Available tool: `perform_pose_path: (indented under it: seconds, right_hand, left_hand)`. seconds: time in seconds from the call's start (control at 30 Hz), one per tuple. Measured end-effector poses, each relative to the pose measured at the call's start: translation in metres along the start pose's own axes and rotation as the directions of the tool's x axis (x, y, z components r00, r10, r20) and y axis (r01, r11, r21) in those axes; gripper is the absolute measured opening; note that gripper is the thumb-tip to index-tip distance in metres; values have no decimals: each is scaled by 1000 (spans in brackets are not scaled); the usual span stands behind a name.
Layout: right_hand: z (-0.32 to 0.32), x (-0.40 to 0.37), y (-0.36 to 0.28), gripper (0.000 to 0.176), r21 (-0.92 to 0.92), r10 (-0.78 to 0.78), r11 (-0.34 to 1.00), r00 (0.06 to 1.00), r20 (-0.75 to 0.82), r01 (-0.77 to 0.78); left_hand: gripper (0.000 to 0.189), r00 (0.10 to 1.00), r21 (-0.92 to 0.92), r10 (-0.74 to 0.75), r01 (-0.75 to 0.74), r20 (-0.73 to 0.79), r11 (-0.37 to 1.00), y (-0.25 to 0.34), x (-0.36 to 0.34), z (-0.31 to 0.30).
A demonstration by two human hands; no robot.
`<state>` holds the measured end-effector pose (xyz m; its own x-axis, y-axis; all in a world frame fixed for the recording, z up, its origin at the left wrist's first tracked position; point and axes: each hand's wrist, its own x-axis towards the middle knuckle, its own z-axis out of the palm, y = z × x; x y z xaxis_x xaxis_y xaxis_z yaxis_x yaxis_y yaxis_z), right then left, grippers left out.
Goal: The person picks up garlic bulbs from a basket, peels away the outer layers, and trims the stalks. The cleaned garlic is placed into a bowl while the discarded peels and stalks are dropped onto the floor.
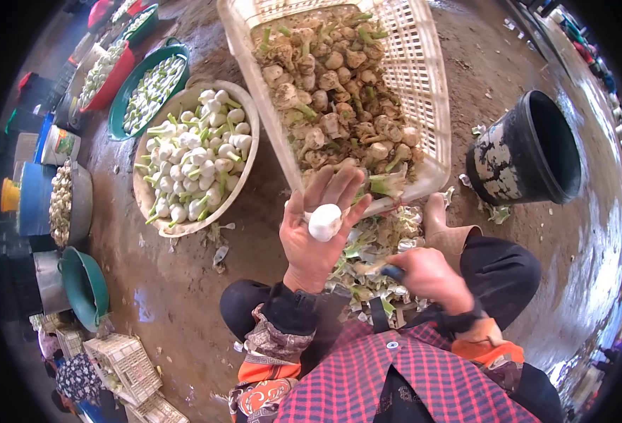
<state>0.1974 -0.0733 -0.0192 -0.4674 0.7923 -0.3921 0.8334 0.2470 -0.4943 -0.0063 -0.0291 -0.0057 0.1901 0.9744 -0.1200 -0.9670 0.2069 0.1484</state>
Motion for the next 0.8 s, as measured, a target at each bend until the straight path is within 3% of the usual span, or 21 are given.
perform_pose_path:
  seconds: [0.03,0.07,0.13,0.2,0.23,0.27,0.37,0.47,0.5,0.6,0.63,0.67,0.7,0.73,0.8]
  right_hand:
    - [16,9,4,11,-314,79,944,995,-68,-97]
    - [16,18,9,14,-123,68,988,971,-230,-98]
    - [10,46,23,26,238,114,971,907,-405,-16]
    - [-5,85,32,39,206,35,970,765,-643,130]
    - [-12,108,38,34,117,-46,978,725,-687,173]
    - [-16,130,44,31,28,-127,977,682,-720,212]
    - [-17,181,64,36,-430,-401,878,812,-424,209]
    - [-10,205,89,36,-367,-184,928,937,-297,66]
    - [-13,206,90,36,-378,-195,923,939,-285,77]
    - [-11,201,87,23,-128,-73,992,804,-589,-3]
    - [-29,185,66,18,268,214,959,848,-486,-89]
    - [-38,172,53,17,654,333,756,880,-338,-35]
    - [-44,159,43,17,916,376,402,914,-155,-11]
    - [-45,146,31,17,999,332,-32,943,27,-18]
    - [-37,118,-2,21,984,228,-163,973,-33,72]
  left_hand:
    - [46,999,76,-17,20,-42,997,-1,0,-9]
    - [44,996,149,-26,38,-84,988,-1,-2,-28]
    - [39,975,322,6,68,-224,944,-6,-7,-45]
    - [42,954,402,10,117,-301,908,-10,-6,-57]
    - [43,952,316,9,93,-307,944,-12,-4,-49]
    - [44,949,227,7,68,-315,972,-12,-2,-34]
    - [46,955,62,-4,23,-295,998,-7,2,-21]
    - [48,963,60,12,4,-270,998,-5,5,-26]
    - [48,960,97,18,10,-280,995,-4,5,-28]
    - [39,934,232,51,34,-353,972,-4,7,-32]
    - [36,915,282,62,58,-399,958,-4,8,-29]
    - [34,895,330,72,87,-441,940,-6,9,-26]
    - [34,907,397,85,95,-413,913,-10,9,-23]
    - [37,919,464,97,100,-383,880,-16,9,-19]
    - [44,945,580,142,59,-294,812,-25,8,-18]
